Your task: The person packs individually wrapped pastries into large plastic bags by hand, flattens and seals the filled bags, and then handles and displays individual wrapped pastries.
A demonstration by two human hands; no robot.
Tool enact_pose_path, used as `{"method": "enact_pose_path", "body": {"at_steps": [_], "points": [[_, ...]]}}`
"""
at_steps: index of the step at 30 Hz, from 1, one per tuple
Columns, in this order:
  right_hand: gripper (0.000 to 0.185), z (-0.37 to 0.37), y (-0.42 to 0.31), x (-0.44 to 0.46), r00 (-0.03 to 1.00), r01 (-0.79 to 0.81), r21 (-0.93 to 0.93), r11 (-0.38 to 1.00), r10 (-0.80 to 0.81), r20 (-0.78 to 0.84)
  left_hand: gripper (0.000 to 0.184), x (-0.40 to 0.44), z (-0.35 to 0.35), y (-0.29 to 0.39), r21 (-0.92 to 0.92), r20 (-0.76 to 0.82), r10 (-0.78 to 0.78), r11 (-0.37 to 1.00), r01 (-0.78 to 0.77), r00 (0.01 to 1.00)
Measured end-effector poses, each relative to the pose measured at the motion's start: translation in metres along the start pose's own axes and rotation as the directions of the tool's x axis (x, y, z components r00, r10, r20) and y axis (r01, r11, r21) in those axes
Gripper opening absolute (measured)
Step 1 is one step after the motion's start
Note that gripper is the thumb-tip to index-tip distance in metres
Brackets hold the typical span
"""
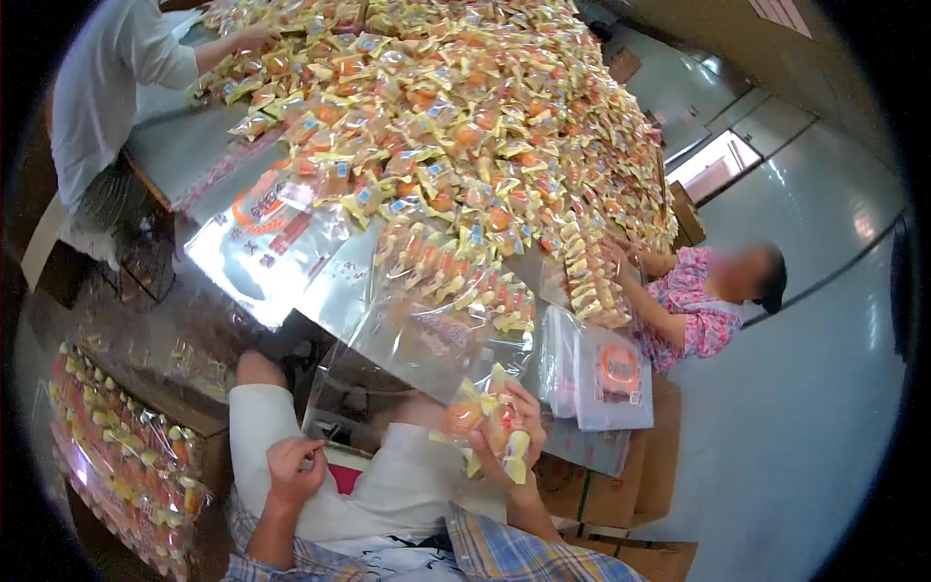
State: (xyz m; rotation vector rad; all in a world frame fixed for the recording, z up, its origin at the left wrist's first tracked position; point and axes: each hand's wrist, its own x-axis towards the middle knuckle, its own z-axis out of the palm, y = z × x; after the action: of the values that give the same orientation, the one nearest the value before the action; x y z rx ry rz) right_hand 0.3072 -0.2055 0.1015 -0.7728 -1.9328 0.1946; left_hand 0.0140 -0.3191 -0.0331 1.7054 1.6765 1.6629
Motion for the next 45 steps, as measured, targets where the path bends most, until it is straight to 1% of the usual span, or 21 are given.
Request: {"method": "enact_pose_path", "body": {"at_steps": [3,6,9,11,12,14,16,18,21,22,25,26,29,30,33,34,36,39,40,43,45], "points": [[0.055,0.015,0.0,-0.002,0.988,0.102,0.005,0.995,-0.102,0.119,0.016,-0.003,-0.004,-0.004,-0.027,-0.075,-0.067,0.997,0.065,0.995],[0.038,0.031,-0.011,-0.013,0.967,0.095,0.148,0.984,-0.127,0.221,0.016,-0.006,-0.009,-0.007,-0.043,-0.129,-0.101,0.994,0.096,0.986],[0.031,0.04,-0.018,-0.028,0.906,0.097,0.207,0.974,-0.172,0.387,0.018,-0.013,-0.01,-0.009,-0.096,-0.153,-0.184,0.981,0.17,0.971],[0.028,0.041,-0.023,-0.031,0.849,0.113,0.213,0.97,-0.206,0.486,0.02,0.007,-0.019,0.004,-0.08,-0.145,-0.153,0.987,0.142,0.978],[0.026,0.039,-0.028,-0.029,0.821,0.114,0.154,0.982,-0.18,0.542,0.021,0.018,-0.02,0.013,-0.079,-0.135,-0.143,0.988,0.134,0.98],[0.026,0.036,-0.03,-0.018,0.788,0.179,0.091,0.98,-0.198,0.583,0.03,0.035,-0.018,0.018,0.004,-0.122,-0.082,0.997,0.083,0.989],[0.027,0.033,-0.031,-0.011,0.777,0.215,0.049,0.975,-0.201,0.597,0.044,0.075,-0.015,0.048,-0.036,-0.155,-0.063,0.998,0.058,0.986],[0.026,0.03,-0.037,0.0,0.779,0.255,0.084,0.963,-0.256,0.572,0.061,0.107,-0.017,0.068,-0.062,-0.062,-0.022,0.998,0.018,0.998],[0.025,0.029,-0.048,0.018,0.766,0.284,0.215,0.934,-0.356,0.536,0.075,0.144,-0.007,0.083,0.218,0.131,0.005,0.975,-0.034,0.991],[0.026,0.031,-0.053,0.02,0.754,0.3,0.235,0.925,-0.381,0.536,0.084,0.15,0.004,0.075,0.26,0.131,0.027,0.964,-0.061,0.991],[0.027,0.037,-0.061,0.018,0.684,0.345,0.274,0.898,-0.44,0.582,0.082,0.164,0.026,0.056,0.226,0.229,-0.378,0.917,0.328,0.897],[0.03,0.039,-0.067,0.022,0.678,0.34,0.278,0.898,-0.439,0.589,0.078,0.165,0.028,0.054,0.237,0.196,-0.381,0.913,0.333,0.904],[0.033,0.047,-0.052,0.017,0.655,0.34,0.276,0.899,-0.436,0.617,0.077,0.15,0.033,0.05,0.098,0.236,-0.357,0.934,0.344,0.904],[0.036,0.049,-0.045,0.014,0.667,0.353,0.25,0.901,-0.43,0.608,0.075,0.149,0.027,0.061,0.016,0.297,-0.408,0.906,0.423,0.863],[0.037,0.052,-0.026,0.011,0.671,0.437,0.163,0.884,-0.442,0.595,0.07,0.133,0.021,0.07,0.151,0.336,-0.402,0.916,0.373,0.852],[0.034,0.05,-0.024,0.009,0.66,0.431,0.156,0.889,-0.428,0.618,0.06,0.125,0.021,0.065,0.148,0.336,-0.294,0.955,0.259,0.895],[0.029,0.045,-0.019,0.009,0.637,0.419,0.142,0.897,-0.402,0.658,0.051,0.122,0.016,0.067,0.181,0.31,-0.248,0.963,0.199,0.918],[0.021,0.028,-0.008,0.012,0.585,0.461,0.028,0.887,-0.327,0.742,0.044,0.12,0.008,0.065,0.202,0.282,-0.169,0.973,0.114,0.944],[0.018,0.022,-0.001,0.013,0.609,0.431,-0.016,0.902,-0.278,0.743,0.042,0.12,0.007,0.065,0.2,0.277,-0.138,0.976,0.083,0.951],[0.02,-0.002,0.003,0.03,0.67,0.444,-0.184,0.877,-0.188,0.718,0.042,0.125,-0.004,0.075,0.237,0.438,-0.269,0.955,0.178,0.858],[0.021,-0.017,0.005,0.032,0.748,0.379,-0.223,0.898,-0.156,0.645,0.044,0.124,-0.008,0.083,0.216,0.393,-0.219,0.966,0.142,0.893]]}}
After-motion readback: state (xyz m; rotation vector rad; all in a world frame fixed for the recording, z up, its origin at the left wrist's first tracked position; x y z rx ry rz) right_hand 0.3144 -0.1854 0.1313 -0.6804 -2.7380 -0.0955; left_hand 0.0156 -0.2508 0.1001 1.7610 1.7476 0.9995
